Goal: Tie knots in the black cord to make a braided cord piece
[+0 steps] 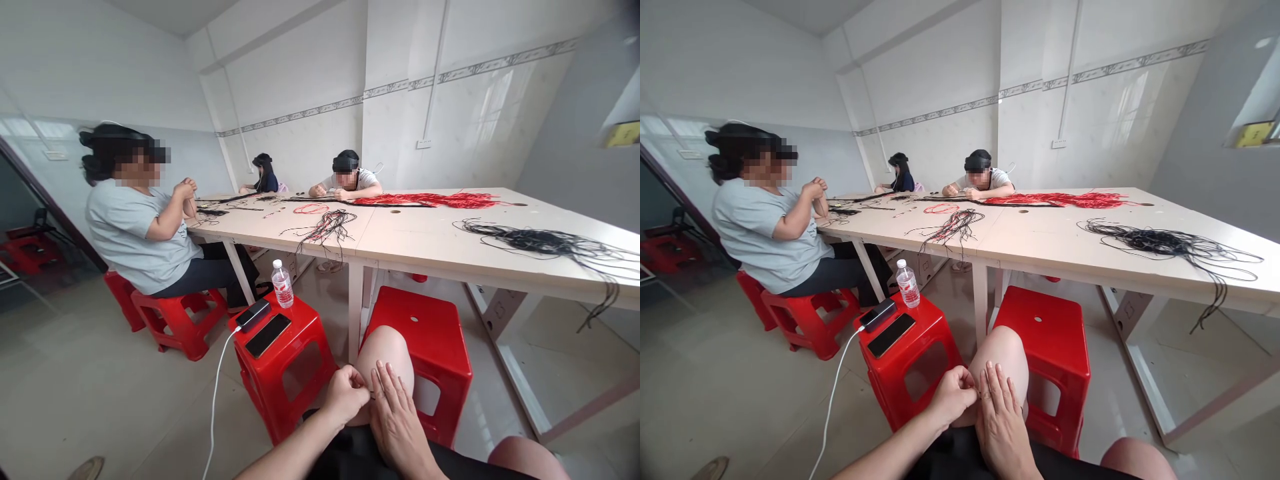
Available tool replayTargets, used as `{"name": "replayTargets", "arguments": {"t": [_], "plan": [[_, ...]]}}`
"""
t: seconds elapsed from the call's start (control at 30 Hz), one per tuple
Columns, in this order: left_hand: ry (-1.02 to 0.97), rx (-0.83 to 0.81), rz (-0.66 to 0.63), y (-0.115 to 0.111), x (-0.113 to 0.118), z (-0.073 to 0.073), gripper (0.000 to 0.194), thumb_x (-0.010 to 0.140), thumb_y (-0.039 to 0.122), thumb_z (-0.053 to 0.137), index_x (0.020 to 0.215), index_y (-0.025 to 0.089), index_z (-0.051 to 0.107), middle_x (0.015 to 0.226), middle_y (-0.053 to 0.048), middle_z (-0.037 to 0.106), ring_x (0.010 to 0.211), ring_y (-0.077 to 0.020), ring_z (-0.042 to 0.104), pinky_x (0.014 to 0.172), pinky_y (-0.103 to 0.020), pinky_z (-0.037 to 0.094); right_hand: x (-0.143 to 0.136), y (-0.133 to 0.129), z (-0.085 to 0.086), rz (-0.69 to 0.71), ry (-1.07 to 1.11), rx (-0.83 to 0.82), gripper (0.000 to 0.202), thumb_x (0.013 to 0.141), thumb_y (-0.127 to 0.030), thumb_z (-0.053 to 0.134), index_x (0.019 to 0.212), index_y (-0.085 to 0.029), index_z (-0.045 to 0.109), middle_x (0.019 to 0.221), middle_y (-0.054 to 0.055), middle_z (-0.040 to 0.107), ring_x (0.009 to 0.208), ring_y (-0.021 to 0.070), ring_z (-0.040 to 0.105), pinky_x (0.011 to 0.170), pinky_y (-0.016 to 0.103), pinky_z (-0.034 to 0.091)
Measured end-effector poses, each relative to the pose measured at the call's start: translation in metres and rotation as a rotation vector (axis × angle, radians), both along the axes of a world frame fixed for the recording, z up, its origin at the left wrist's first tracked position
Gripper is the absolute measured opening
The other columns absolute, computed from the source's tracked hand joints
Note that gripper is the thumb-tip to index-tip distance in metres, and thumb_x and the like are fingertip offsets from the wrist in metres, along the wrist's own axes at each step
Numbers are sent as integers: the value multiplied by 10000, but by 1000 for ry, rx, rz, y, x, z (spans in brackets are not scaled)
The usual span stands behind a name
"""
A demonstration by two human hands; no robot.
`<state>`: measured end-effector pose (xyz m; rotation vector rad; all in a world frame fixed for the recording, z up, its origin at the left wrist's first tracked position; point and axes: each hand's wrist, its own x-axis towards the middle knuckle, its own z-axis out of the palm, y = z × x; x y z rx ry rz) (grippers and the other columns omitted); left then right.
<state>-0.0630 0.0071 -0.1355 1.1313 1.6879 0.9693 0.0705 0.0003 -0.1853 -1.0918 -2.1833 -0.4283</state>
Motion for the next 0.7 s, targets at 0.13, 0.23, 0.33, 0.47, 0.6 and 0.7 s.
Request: {"name": "replayTargets", "arguments": {"t": [0.13, 0.23, 0.33, 0.47, 0.6, 0.7], "plan": [[16, -48, 46, -6, 0, 4, 176, 492, 84, 567, 614, 195, 506, 582, 28, 500, 596, -134, 465, 557, -249, 334, -1, -2, -7, -37, -8, -28, 717, 869, -158, 351, 1486, -96, -10, 1381, 203, 467, 1285, 341, 419, 978, 525, 385], [31, -79, 65, -10, 2, 7, 189, 469, 86, 572, 613, 201, 528, 590, 22, 524, 604, -148, 482, 544, -258, 334, 0, -7, -13, -23, 13, -32, 691, 892, -216, 329, 1488, -102, -1, 1387, 227, 448, 1267, 371, 434, 953, 562, 386], [76, -152, 75, -15, 2, 10, 208, 454, 116, 580, 637, 212, 563, 593, 19, 538, 573, -155, 478, 509, -267, 332, 2, -9, -18, 27, 31, -25, 670, 898, -225, 310, 1493, -128, 18, 1441, 214, 377, 1297, 388, 390, 955, 599, 363], [91, -202, 60, -22, 3, 8, 219, 453, 174, 616, 667, 215, 593, 616, 7, 564, 532, -151, 478, 464, -262, 326, 5, -9, -21, 116, 58, -8, 668, 886, -215, 312, 1495, -146, 45, 1524, 165, 205, 1363, 385, 269, 997, 621, 319], [83, -135, 62, -20, 1, 2, 206, 470, 169, 630, 672, 203, 603, 675, -15, 620, 594, -168, 527, 501, -265, 366, 3, -7, -23, 111, 60, -67, 680, 886, -193, 313, 1496, -171, 13, 1533, 143, 184, 1367, 361, 273, 1018, 604, 315], [91, -97, 49, -13, 2, 4, 202, 479, 141, 640, 671, 198, 609, 656, -3, 620, 625, -168, 540, 556, -266, 388, 2, -8, -21, 53, 48, -115, 693, 898, -197, 329, 1492, -168, -27, 1517, 168, 231, 1352, 358, 308, 1003, 590, 346]]}}
